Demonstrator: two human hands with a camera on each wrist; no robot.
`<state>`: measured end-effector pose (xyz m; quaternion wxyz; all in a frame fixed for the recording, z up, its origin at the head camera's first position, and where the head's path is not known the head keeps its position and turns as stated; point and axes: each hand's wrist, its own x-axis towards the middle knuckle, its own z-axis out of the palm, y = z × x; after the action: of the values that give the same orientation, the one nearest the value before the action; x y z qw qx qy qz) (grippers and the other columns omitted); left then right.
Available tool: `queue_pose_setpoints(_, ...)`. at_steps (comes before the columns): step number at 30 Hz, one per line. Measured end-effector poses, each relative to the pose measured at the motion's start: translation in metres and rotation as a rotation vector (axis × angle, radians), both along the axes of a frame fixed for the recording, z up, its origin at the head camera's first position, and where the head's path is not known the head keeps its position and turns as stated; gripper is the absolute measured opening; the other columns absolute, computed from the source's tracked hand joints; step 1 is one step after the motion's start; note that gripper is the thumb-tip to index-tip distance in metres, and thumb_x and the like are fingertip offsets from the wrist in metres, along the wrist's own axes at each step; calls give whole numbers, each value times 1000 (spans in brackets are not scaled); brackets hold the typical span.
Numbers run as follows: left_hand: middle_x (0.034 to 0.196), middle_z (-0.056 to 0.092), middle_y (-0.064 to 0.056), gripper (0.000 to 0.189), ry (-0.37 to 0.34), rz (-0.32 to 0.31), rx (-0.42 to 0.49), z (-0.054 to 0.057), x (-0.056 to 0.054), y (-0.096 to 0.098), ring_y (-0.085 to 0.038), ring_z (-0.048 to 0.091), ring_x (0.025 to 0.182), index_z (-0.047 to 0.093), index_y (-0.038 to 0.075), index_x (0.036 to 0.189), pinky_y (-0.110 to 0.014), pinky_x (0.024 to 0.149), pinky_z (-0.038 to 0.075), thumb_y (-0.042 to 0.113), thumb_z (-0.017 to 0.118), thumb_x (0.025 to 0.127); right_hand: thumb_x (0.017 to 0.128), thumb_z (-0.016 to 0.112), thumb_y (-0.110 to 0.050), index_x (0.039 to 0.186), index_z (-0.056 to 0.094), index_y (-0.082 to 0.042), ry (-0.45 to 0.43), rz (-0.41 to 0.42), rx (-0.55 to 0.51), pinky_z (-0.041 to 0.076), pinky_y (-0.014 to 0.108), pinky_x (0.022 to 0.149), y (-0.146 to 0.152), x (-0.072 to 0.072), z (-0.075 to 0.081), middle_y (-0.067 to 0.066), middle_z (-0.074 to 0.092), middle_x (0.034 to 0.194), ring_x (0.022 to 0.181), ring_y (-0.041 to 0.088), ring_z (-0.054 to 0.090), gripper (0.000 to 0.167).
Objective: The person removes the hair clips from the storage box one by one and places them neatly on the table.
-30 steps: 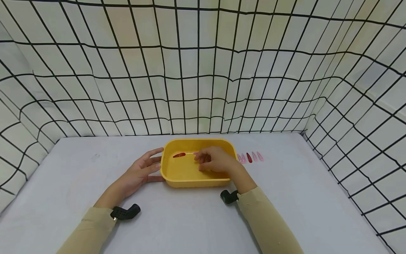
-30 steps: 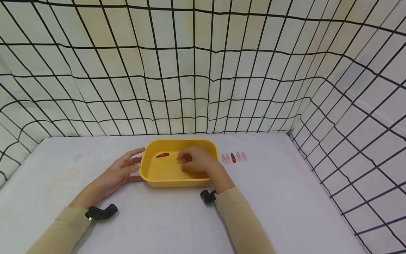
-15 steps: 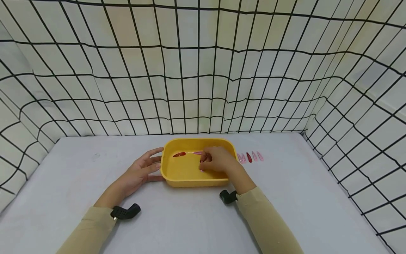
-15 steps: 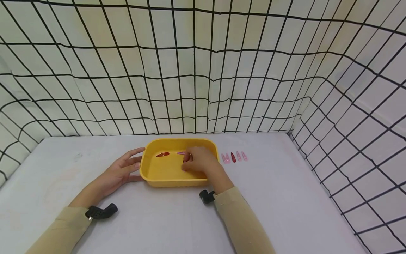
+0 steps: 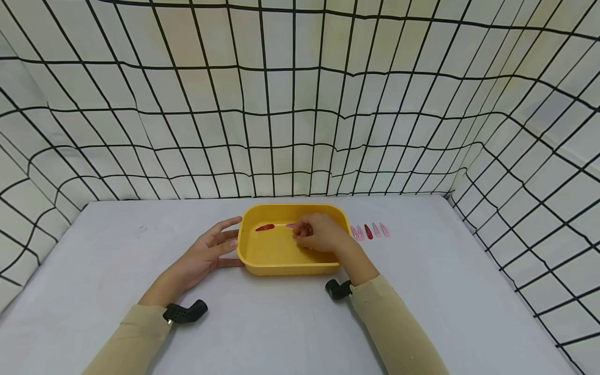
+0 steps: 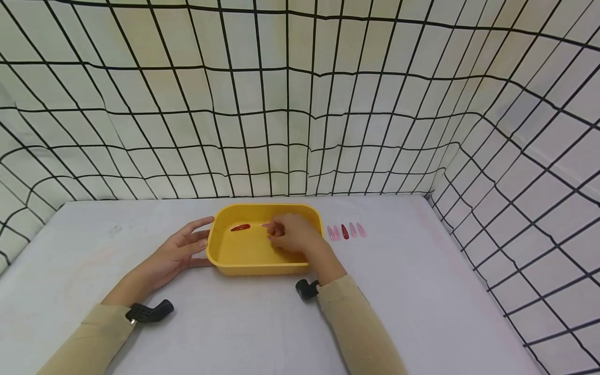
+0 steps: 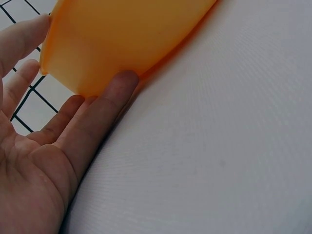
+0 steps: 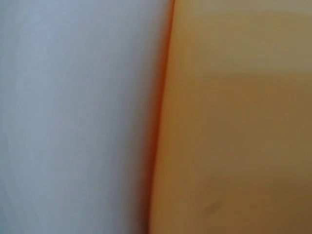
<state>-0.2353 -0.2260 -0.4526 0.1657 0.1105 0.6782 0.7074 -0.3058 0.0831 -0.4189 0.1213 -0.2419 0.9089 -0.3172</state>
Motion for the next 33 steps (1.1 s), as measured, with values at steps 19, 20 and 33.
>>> queue_pose_setpoints(19, 158, 29, -18, 61, 1, 5, -20, 1, -1, 1, -33, 54, 128, 28, 23, 156, -48, 93, 56, 22, 57, 103, 84, 80, -13, 97, 68, -21, -45, -21, 41, 50, 24, 72, 2, -1, 0, -1, 63, 81, 81, 16, 57, 19)
queue_pose_setpoints(20, 158, 29, -18, 61, 1, 5, -21, 1, -1, 1, -33, 54, 129, 28, 23, 156, -48, 93, 56, 22, 57, 103, 84, 79, -12, 97, 69, -20, -48, -17, 33, 50, 24, 71, 2, -2, 0, -1, 63, 82, 80, 16, 57, 19)
queue_pose_setpoints(33, 158, 29, -19, 60, 2, 10, -32, 1, 1, 1, -32, 55, 127, 28, 23, 156, -48, 93, 57, 21, 57, 103, 92, 71, -12, 108, 74, -14, -172, -90, -274, 53, 28, 71, 7, -4, 4, 1, 69, 92, 84, 20, 60, 16)
